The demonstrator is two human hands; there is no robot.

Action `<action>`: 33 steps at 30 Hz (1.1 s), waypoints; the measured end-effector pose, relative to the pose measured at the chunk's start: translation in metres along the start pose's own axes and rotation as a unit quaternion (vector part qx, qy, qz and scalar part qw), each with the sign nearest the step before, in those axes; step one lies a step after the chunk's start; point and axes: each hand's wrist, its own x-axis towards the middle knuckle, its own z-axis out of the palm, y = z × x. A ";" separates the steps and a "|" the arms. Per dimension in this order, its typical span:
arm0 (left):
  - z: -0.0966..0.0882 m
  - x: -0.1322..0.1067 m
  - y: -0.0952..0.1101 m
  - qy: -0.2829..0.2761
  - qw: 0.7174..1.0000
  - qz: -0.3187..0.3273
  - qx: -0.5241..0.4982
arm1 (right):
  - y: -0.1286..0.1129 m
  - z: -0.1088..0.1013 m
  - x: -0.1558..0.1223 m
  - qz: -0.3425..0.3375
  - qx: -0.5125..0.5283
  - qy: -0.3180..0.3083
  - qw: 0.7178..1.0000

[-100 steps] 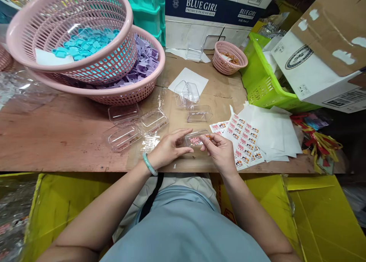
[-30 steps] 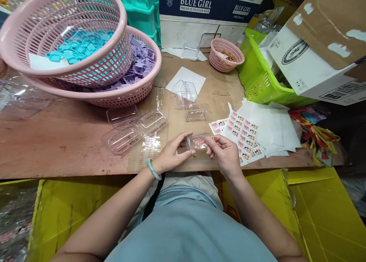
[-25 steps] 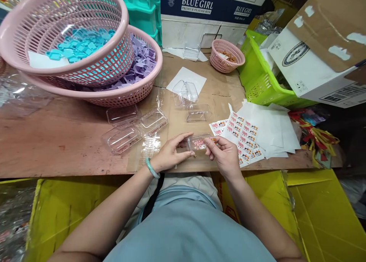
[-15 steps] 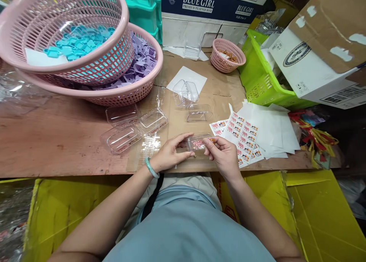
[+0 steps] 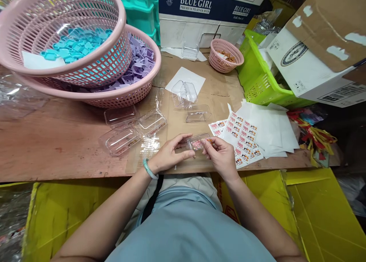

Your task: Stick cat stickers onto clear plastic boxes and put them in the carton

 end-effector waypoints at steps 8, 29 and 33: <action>0.020 0.003 0.002 0.100 0.993 -0.032 0.053 | 0.008 0.007 -0.006 -0.179 -0.227 0.059 0.955; 0.009 -0.061 0.017 0.213 0.965 0.123 0.091 | 0.005 0.039 -0.008 -0.074 0.088 -0.040 0.993; -0.042 -0.096 0.033 0.337 0.909 0.176 0.172 | -0.008 0.089 0.003 -0.148 0.156 -0.111 0.970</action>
